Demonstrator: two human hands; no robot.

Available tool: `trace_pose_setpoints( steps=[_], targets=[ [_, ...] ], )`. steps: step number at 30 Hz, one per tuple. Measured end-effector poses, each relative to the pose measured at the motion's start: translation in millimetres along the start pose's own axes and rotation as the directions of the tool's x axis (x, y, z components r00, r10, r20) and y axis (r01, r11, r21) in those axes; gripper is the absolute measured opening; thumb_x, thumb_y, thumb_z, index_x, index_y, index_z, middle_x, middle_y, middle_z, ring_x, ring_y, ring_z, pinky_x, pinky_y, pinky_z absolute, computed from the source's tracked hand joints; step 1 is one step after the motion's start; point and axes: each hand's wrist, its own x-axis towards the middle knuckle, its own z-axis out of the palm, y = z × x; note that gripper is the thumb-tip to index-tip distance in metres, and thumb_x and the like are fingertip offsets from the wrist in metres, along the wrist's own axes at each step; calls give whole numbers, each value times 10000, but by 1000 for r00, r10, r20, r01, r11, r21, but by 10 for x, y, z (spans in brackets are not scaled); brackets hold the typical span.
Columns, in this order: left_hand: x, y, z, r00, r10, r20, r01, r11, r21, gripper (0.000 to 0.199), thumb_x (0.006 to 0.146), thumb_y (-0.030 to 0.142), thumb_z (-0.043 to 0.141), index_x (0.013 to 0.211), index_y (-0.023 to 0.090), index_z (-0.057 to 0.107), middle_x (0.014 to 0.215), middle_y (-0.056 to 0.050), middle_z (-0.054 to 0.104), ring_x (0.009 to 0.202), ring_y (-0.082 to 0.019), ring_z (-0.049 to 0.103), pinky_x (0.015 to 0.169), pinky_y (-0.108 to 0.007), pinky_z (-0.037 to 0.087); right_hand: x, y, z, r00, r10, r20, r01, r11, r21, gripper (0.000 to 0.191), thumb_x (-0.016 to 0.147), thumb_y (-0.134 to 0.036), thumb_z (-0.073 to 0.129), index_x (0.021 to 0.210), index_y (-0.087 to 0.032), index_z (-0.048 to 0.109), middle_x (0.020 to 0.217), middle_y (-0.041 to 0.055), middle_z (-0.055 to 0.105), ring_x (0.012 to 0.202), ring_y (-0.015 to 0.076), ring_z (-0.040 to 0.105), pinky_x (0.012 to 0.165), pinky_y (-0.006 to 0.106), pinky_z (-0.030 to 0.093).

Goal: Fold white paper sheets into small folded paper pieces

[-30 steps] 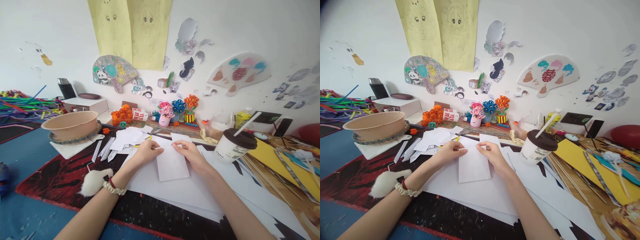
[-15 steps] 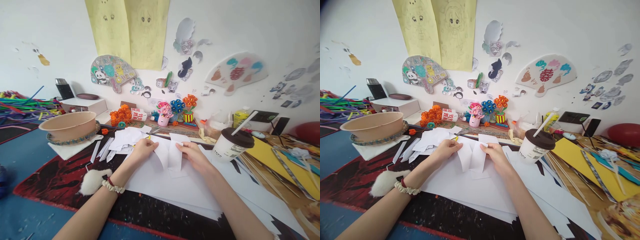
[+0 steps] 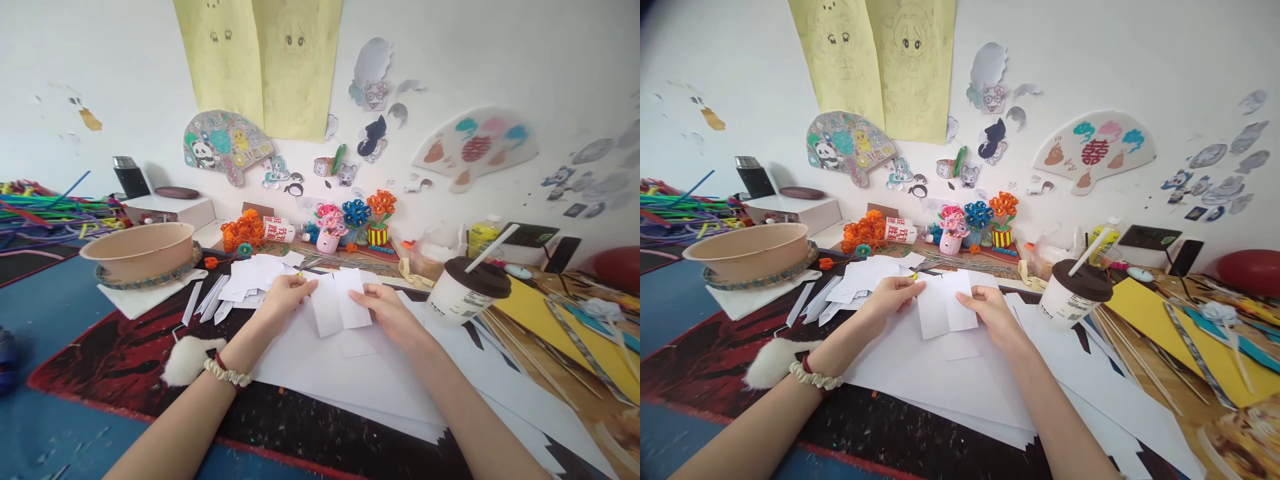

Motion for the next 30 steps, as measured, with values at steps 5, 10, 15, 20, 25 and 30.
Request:
trace_pose_setpoints(
  steps=[5,10,15,20,25,30],
  targets=[
    [-14,8,29,1000,31,2,-31,999,36,346,635,471,642,547,151,545,504,37,456,497,-86,393,472,-229,273,-19,-18,21,1000,-2,-13,3,1000,29,373,551,-424,805,748,-136,673,802,82,708,728,216,647,662,319,494],
    [40,-72,24,995,49,-85,-37,990,137,329,634,472,627,568,151,593,517,8,514,503,-107,431,473,-237,302,25,21,-49,997,69,-20,-68,997,36,305,574,-347,811,760,-138,689,879,108,710,813,241,658,767,358,519],
    [36,-59,13,997,58,-52,-50,990,132,370,647,509,602,560,150,576,509,14,497,501,-103,424,465,-228,296,64,54,-94,999,39,16,-40,998,44,302,631,-343,781,844,-144,702,966,113,703,868,247,655,778,357,529],
    [14,-27,10,998,47,38,-52,988,146,385,642,514,603,532,151,539,450,35,440,445,-84,369,452,-227,270,25,16,-67,997,-2,72,-2,999,54,394,661,-384,754,980,-163,688,1026,103,694,892,245,652,765,347,527],
    [26,-49,13,997,68,31,-72,988,137,350,654,495,590,588,152,559,465,38,451,448,-86,387,453,-221,281,18,23,-72,989,33,144,-31,999,-17,382,591,-331,799,904,-132,710,938,112,717,845,244,659,775,359,507],
    [17,-39,15,998,64,19,-66,993,94,320,627,460,630,582,147,582,455,41,441,446,-82,377,452,-225,279,53,39,-96,998,57,35,-56,998,-9,337,520,-320,830,769,-125,715,819,103,728,826,254,660,781,376,498]
  ],
)
